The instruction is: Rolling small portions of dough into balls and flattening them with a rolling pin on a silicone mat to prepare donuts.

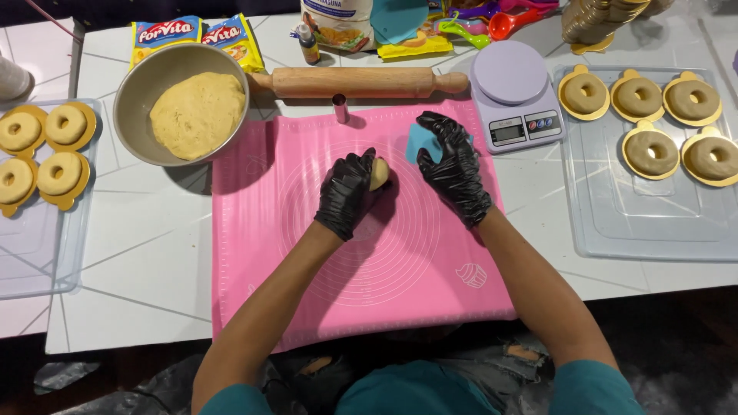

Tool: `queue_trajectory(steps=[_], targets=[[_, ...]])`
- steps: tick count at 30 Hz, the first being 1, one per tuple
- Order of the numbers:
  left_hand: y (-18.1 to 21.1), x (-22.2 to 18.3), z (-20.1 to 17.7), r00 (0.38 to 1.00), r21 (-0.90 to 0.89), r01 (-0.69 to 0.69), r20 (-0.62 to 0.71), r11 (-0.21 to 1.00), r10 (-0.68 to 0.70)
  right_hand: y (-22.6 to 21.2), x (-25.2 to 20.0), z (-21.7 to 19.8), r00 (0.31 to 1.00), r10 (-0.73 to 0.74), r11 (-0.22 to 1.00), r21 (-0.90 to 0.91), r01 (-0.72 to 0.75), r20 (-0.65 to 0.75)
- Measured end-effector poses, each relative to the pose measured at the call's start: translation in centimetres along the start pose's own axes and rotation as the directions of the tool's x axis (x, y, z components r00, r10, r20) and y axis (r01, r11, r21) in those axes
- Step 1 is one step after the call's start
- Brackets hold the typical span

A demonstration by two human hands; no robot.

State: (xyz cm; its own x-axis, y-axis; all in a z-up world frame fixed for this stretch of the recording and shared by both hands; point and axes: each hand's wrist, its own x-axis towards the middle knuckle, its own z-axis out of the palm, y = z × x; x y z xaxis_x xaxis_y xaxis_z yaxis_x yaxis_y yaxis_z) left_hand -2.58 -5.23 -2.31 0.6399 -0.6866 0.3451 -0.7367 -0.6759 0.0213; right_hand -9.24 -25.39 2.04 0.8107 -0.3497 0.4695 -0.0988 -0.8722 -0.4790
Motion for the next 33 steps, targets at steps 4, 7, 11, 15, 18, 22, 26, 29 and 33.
queue_trajectory(steps=[4, 7, 11, 15, 18, 22, 26, 29, 33], targets=[[-1.2, 1.1, -4.5, 0.984, -0.029, 0.016, -0.177, 0.999, -0.020, 2.6, 0.8, -1.3, 0.997, -0.067, 0.998, -0.001, 0.067, 0.023], [-2.2, 2.5, -7.6, 0.977, -0.270, -0.052, -0.214, 0.961, -0.007, 4.3, 0.8, -1.3, 0.992, -0.116, 0.993, 0.006, 0.116, 0.047], [-2.5, 2.3, -6.9, 0.970, -0.351, -0.090, 0.180, 0.932, 0.161, 5.5, 0.8, -0.6, 0.985, -0.099, 0.992, -0.061, 0.108, 0.143], [-2.2, 3.9, -7.5, 0.964, -0.396, -0.053, 0.218, 0.917, 0.150, 6.0, 0.7, 0.7, 0.984, -0.088, 0.992, -0.080, 0.102, 0.157], [-0.6, 4.7, -7.5, 0.937, -0.252, 0.005, 0.340, 0.968, 0.084, 6.1, 0.3, 0.9, 0.979, -0.086, 0.991, -0.089, 0.104, 0.185], [0.9, 2.2, -2.4, 0.970, -0.011, -0.045, 0.240, 0.999, 0.046, 5.2, 0.1, -0.6, 0.954, -0.074, 0.960, -0.239, 0.148, 0.291], [-0.1, 0.5, 3.1, 0.982, 0.014, -0.179, -0.052, 0.984, 0.179, 5.4, 0.5, -0.5, 0.919, -0.036, 0.958, -0.249, 0.144, 0.392], [-0.9, 0.5, 5.0, 0.987, -0.041, -0.163, -0.007, 0.986, 0.163, 5.5, 0.1, -0.3, 0.915, -0.017, 0.956, -0.262, 0.133, 0.403], [1.3, 3.1, -8.7, 0.869, -0.267, 0.099, 0.492, 0.959, 0.048, 6.1, 0.1, -0.2, 0.897, -0.021, 0.946, -0.280, 0.160, 0.441]])
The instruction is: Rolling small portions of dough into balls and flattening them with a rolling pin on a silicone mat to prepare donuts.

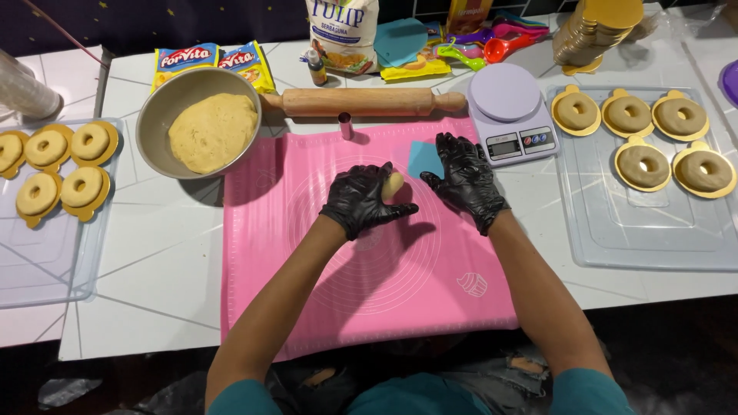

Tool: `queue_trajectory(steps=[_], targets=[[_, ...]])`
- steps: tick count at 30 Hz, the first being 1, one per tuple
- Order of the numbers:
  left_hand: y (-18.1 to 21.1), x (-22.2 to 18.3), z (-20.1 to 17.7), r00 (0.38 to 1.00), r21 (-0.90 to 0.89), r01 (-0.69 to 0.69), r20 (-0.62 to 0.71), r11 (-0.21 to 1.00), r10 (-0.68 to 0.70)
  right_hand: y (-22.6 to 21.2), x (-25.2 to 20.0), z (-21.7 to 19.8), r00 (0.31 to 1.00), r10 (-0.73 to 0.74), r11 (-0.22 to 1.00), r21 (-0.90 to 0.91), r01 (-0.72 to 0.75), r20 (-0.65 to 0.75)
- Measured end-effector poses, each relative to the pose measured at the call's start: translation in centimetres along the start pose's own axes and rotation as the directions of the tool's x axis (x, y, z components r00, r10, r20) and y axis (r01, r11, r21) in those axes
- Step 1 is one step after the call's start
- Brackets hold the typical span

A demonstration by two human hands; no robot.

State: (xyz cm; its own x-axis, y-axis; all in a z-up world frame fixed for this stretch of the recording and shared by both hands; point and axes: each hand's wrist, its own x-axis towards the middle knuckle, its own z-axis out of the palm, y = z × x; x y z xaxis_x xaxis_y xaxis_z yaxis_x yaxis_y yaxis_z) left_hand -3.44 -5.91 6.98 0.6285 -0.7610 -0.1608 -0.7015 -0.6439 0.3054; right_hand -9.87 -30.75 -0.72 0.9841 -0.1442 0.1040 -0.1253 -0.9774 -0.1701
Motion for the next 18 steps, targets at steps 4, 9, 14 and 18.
queue_trajectory(steps=[4, 9, 14, 18], targets=[[-0.1, 3.1, 3.0, 0.810, 0.284, 0.001, -0.563, 0.959, 0.166, 0.5, 0.1, -0.4, 0.999, 0.001, 0.999, 0.039, -0.002, 0.036], [2.0, 5.0, 7.6, 0.950, 0.249, -0.015, -0.300, 0.968, 0.092, 0.2, -0.2, 0.1, 1.000, 0.014, 0.999, 0.038, -0.013, -0.013], [-0.5, 3.1, 3.3, 0.979, 0.142, -0.105, -0.160, 0.984, 0.128, -0.2, -0.2, -0.8, 1.000, -0.012, 1.000, 0.026, 0.011, 0.024], [-1.6, 0.2, 2.6, 0.891, 0.244, -0.186, -0.366, 0.952, 0.268, 0.0, 0.2, -0.4, 0.998, -0.010, 1.000, -0.014, 0.011, 0.061]])
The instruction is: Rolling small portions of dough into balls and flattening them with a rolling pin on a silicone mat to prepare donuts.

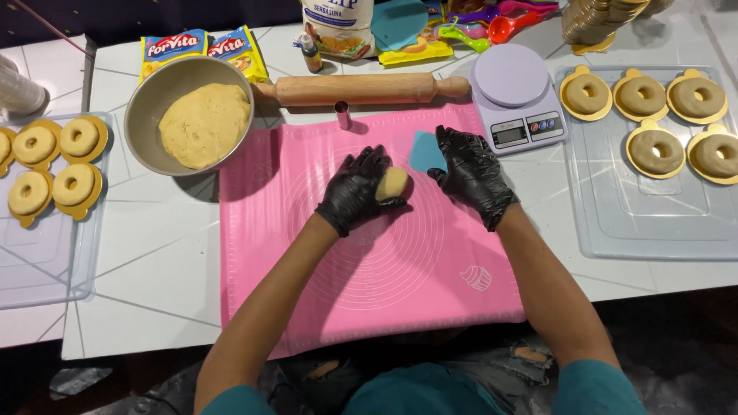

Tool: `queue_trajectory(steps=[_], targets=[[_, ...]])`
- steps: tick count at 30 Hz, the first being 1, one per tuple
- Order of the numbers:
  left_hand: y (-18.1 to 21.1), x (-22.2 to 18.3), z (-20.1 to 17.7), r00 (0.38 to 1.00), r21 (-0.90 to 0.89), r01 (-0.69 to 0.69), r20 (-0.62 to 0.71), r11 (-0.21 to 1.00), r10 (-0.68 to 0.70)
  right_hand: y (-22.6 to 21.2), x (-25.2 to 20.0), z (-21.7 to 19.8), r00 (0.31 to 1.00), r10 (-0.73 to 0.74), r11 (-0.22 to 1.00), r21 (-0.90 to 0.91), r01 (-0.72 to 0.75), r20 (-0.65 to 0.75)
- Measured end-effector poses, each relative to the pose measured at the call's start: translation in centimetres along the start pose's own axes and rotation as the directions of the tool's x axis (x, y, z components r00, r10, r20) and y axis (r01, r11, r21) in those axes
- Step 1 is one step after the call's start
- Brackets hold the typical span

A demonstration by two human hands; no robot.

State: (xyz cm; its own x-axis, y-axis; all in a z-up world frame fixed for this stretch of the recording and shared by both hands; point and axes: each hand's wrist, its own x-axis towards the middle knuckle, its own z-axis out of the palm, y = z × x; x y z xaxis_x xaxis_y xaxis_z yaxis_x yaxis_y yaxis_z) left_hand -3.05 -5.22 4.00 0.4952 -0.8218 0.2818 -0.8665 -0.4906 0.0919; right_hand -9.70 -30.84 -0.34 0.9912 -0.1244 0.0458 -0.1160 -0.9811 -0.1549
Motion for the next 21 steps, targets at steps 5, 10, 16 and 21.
queue_trajectory(steps=[5, 10, 16, 21], targets=[[-0.1, -1.7, 2.7, 0.987, -0.032, 0.071, -0.142, 0.997, -0.074, -1.1, 0.0, -3.0, 0.997, 0.068, 0.998, -0.012, -0.068, 0.047], [-1.8, -1.1, 2.2, 0.995, -0.340, 0.091, -0.001, 0.936, -0.098, 0.0, -0.6, -5.1, 0.980, 0.159, 0.975, 0.136, -0.175, 0.120], [-1.9, -2.6, 6.6, 0.993, -0.159, 0.102, 0.080, 0.982, -0.091, -2.3, -1.2, -6.5, 0.994, -0.109, 0.971, 0.212, 0.106, 0.002], [-1.4, -2.8, 8.6, 0.991, 0.066, 0.033, -0.128, 0.997, -0.024, -7.3, -1.2, -7.5, 0.809, -0.291, 0.957, -0.162, 0.242, -0.511]])
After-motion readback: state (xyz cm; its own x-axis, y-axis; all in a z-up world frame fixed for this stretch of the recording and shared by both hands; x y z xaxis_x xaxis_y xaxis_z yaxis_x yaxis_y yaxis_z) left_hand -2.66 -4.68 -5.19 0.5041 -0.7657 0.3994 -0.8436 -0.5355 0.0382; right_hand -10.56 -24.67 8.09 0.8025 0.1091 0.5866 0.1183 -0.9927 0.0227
